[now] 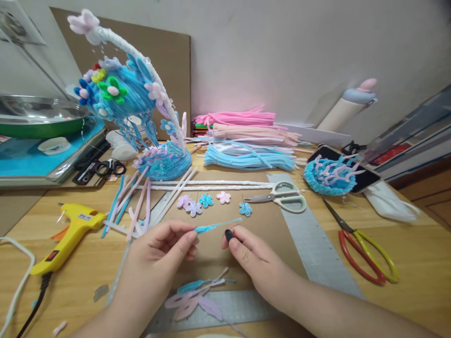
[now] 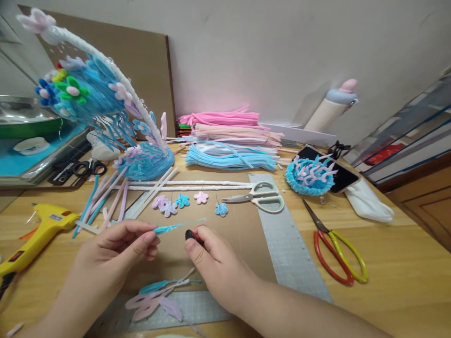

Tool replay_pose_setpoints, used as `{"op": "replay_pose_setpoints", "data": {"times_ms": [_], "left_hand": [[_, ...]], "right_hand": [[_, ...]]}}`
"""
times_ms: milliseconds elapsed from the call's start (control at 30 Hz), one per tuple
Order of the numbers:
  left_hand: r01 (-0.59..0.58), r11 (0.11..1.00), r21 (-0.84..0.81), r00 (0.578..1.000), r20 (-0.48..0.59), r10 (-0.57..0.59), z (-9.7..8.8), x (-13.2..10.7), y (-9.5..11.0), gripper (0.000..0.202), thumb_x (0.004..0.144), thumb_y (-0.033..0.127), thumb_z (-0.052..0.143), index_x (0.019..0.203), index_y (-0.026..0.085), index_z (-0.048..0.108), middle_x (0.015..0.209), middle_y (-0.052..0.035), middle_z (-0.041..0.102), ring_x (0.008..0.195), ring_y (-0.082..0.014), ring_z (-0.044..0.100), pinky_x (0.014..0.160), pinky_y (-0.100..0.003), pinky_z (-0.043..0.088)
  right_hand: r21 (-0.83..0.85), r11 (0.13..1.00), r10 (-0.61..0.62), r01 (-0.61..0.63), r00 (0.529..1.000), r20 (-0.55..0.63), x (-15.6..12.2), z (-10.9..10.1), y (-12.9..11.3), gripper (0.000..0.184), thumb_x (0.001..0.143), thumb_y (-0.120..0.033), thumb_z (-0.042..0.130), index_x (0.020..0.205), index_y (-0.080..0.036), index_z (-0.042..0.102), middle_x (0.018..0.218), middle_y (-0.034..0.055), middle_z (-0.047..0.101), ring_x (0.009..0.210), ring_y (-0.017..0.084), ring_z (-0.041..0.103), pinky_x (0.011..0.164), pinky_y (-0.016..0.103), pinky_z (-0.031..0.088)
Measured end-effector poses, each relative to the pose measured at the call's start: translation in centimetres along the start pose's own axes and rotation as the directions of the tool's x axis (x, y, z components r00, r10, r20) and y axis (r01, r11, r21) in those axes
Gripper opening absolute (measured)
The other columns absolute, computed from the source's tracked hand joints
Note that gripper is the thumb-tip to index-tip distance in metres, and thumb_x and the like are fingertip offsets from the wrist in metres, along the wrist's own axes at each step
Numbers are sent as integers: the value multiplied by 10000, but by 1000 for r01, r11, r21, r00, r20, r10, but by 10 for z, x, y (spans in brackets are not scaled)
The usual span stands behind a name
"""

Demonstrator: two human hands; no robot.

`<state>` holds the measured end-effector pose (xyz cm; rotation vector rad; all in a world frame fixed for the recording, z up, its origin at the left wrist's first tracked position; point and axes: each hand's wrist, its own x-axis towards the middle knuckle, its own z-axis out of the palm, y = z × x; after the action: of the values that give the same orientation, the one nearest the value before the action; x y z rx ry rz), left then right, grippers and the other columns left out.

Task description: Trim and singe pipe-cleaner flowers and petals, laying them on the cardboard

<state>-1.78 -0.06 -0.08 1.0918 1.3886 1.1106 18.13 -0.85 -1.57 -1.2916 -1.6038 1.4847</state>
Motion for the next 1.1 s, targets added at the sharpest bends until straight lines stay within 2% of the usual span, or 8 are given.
{"op": "replay_pose_setpoints", "data": {"times_ms": [100, 200, 333, 400, 500, 733, 1100], "left_hand": [[36, 997, -69, 999, 34, -34, 3, 0, -1, 200, 721, 358, 795, 786, 190, 707, 682, -27, 784, 626, -146, 720, 631, -217, 591], [84, 987, -135, 995, 63, -76, 4, 0, -3, 202, 714, 345, 810, 759, 191, 685, 679, -36, 790, 617, -150, 728, 613, -210, 590], [63, 990, -124, 997, 54, -56, 3, -1, -3, 159, 693, 292, 826, 724, 197, 703, 594, 17, 733, 541, -102, 668, 534, -144, 534], [35, 995, -98, 999, 34, -31, 2, -1, -2, 134, 674, 256, 831, 697, 202, 710, 549, 43, 691, 515, -83, 639, 509, -121, 506], [35, 993, -109, 999, 39, -31, 3, -1, -1, 133, 638, 218, 834, 666, 207, 704, 530, 48, 679, 498, -83, 635, 496, -123, 497], [35, 995, -97, 996, 79, -28, 7, -2, 2, 119, 632, 194, 819, 665, 203, 705, 519, 31, 689, 487, -101, 635, 498, -151, 498], [90, 991, -97, 989, 123, -78, 7, -3, 0, 148, 637, 235, 844, 670, 210, 702, 520, 29, 692, 499, -104, 635, 519, -164, 505]], "right_hand": [[28, 1000, -4, 4, 1000, -5, 2, 0, -1, 495, 911, -693, 413, 783, -223, 498, 789, -9, 466, 760, 162, 459, 692, 300, 374], [52, 999, -1, 2, 1000, -20, 4, 0, -2, 468, 880, -665, 486, 739, -219, 492, 760, -16, 450, 723, 152, 440, 669, 299, 363], [101, 995, 26, -21, 998, -53, 5, 1, -2, 371, 834, -549, 607, 710, -215, 503, 706, -30, 436, 681, 138, 422, 641, 290, 356], [143, 989, 45, -35, 996, -72, 6, 1, -2, 315, 813, -512, 636, 788, -219, 523, 693, -41, 451, 651, 129, 417, 614, 279, 357], [198, 979, 60, -39, 993, -102, 5, 2, -3, 309, 803, -500, 632, 863, -237, 482, 693, -58, 471, 620, 119, 413, 591, 265, 356], [189, 980, 94, -58, 978, -185, 5, 2, -9, 230, 748, -391, 594, 730, -250, 414, 614, -80, 393, 572, 112, 368, 560, 265, 329], [176, 984, 79, -40, 973, -217, 6, 1, -7, 177, 754, -380, 569, 773, -249, 451, 679, -45, 469, 654, 142, 454, 637, 296, 401]]}}
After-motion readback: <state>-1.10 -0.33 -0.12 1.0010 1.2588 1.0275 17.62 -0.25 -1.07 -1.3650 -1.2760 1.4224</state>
